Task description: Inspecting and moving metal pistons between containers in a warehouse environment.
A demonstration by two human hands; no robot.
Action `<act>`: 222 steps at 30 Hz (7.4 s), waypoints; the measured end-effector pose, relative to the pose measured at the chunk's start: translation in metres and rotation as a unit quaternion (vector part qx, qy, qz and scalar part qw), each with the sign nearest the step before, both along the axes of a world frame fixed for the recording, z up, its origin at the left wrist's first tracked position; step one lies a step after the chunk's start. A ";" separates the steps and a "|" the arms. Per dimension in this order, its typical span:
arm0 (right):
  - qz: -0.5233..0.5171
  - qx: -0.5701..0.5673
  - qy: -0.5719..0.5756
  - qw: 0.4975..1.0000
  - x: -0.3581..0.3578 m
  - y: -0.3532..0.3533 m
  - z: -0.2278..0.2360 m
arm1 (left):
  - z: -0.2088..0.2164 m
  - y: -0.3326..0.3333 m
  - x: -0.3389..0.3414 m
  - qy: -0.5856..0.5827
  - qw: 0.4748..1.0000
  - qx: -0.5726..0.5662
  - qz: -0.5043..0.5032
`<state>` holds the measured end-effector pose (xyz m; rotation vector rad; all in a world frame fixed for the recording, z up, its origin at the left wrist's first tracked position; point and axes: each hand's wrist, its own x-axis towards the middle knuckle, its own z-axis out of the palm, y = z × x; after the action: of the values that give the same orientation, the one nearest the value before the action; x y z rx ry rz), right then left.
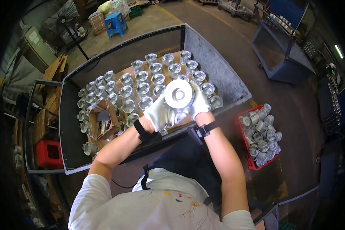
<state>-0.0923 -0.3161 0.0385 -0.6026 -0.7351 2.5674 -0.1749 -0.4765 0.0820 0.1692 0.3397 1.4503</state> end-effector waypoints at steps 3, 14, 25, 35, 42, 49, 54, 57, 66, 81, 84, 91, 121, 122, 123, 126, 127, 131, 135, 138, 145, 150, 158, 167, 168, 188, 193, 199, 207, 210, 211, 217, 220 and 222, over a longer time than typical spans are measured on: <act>-0.030 -0.038 0.058 0.997 -0.003 -0.023 -0.001 | 0.003 0.001 0.009 -0.076 0.993 0.018 0.085; 0.012 -0.022 0.058 0.998 0.016 -0.008 0.004 | 0.019 -0.006 -0.029 0.082 0.992 -0.091 0.003; -0.014 0.216 0.075 0.973 0.028 -0.011 0.015 | -0.027 0.010 -0.037 0.079 0.989 -0.089 0.086; -0.015 0.395 -0.036 0.918 0.025 -0.011 0.035 | -0.013 0.007 -0.026 0.201 0.973 -0.035 0.103; -0.036 0.853 -0.161 0.495 0.043 0.001 0.044 | -0.009 0.003 -0.038 0.081 0.994 0.012 0.068; -0.088 0.861 -0.127 0.485 0.033 0.001 0.049 | -0.003 0.001 -0.032 0.054 0.997 0.007 0.056; 0.016 0.697 -0.261 0.668 0.030 -0.023 0.079 | -0.014 -0.001 -0.032 0.153 0.985 -0.026 0.078; -0.061 0.809 -0.202 0.548 0.030 -0.011 0.059 | -0.018 0.003 -0.028 0.194 0.976 -0.040 0.093; -0.006 0.724 -0.304 0.619 0.010 0.018 0.030 | -0.027 0.003 -0.025 0.312 0.945 -0.051 0.082; 0.198 0.354 -0.223 0.887 0.034 0.016 0.025 | -0.011 0.001 -0.031 0.120 0.993 -0.001 0.016; 0.130 0.322 -0.139 0.927 0.030 0.019 0.009 | -0.011 0.004 -0.037 0.172 0.984 -0.043 0.028; 0.048 0.759 -0.362 0.539 0.023 0.002 0.019 | 0.006 0.003 -0.064 0.615 0.762 -0.199 -0.031; -0.069 0.783 -0.422 0.452 0.063 0.027 -0.027 | -0.216 0.055 -0.041 0.770 0.537 -0.312 -0.142; -0.059 0.781 -0.436 0.443 0.064 0.028 -0.025 | -0.191 0.058 -0.042 0.833 0.456 -0.301 -0.091; -0.049 0.781 -0.443 0.438 0.062 0.026 -0.024 | -0.180 0.058 -0.048 0.877 0.379 -0.289 -0.053; -0.043 0.780 -0.445 0.438 0.062 0.027 -0.023 | -0.186 0.060 -0.066 0.927 0.278 -0.253 -0.018; -0.045 0.784 -0.437 0.439 0.057 0.025 -0.023 | -0.209 0.055 -0.074 0.930 0.232 -0.276 -0.072; -0.040 0.773 -0.447 0.448 0.059 0.025 -0.023 | -0.232 0.068 -0.080 0.905 0.238 -0.301 -0.184; -0.020 0.760 -0.472 0.446 0.065 0.029 -0.023 | -0.216 0.073 -0.079 0.926 0.247 -0.275 -0.076; -0.011 0.761 -0.467 0.450 0.062 0.024 -0.016 | -0.179 0.058 -0.096 0.904 0.330 -0.264 -0.062; 0.023 0.747 -0.445 0.494 0.061 0.023 -0.016 | -0.085 0.045 -0.102 0.183 0.944 -0.107 0.254; 0.082 0.384 -0.176 0.903 0.041 0.023 -0.013 | -0.059 0.051 -0.072 0.120 0.966 -0.048 0.225; 0.023 0.063 0.006 0.998 0.003 -0.010 -0.002 | -0.076 0.050 -0.036 0.150 0.969 0.030 0.195; -0.004 0.107 -0.001 0.994 0.003 -0.014 -0.004 | -0.073 0.043 -0.035 -0.015 0.993 0.008 0.117; 0.005 0.083 0.011 0.996 0.001 -0.012 -0.007 | -0.076 0.045 -0.037 -0.042 0.993 0.008 0.109; 0.068 -0.141 0.101 0.982 0.012 -0.029 0.008 | -0.047 0.044 -0.070 0.203 0.979 0.011 0.013; 0.059 -0.170 0.120 0.976 0.013 -0.034 0.005 | -0.051 0.047 -0.076 0.184 0.983 -0.014 -0.011; 0.066 -0.169 0.120 0.976 0.014 -0.035 0.000 | -0.053 0.045 -0.082 0.243 0.969 0.029 -0.024; 0.049 -0.082 0.105 0.990 0.021 -0.035 0.001 | -0.044 0.045 -0.070 0.443 0.887 0.132 0.007; -0.036 0.041 0.012 0.998 0.017 -0.041 0.010 | -0.051 0.053 -0.074 0.223 0.975 -0.012 0.012; -0.063 0.107 0.013 0.992 0.017 -0.040 0.006 | -0.050 0.056 -0.075 0.158 0.987 -0.003 0.031; -0.124 0.239 0.016 0.963 0.024 -0.027 0.008 | -0.045 0.025 -0.057 0.058 0.997 -0.049 0.025; -0.119 0.303 0.020 0.945 0.021 -0.027 0.013 | -0.034 0.012 -0.039 0.062 0.998 0.011 0.019; -0.138 0.321 -0.002 0.937 0.020 -0.030 0.014 | -0.027 0.015 -0.031 0.085 0.995 -0.009 0.047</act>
<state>-0.0721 -0.3460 0.0522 -0.4470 -1.3059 1.9083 -0.2057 -0.4618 0.0547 0.2664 0.5051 1.5300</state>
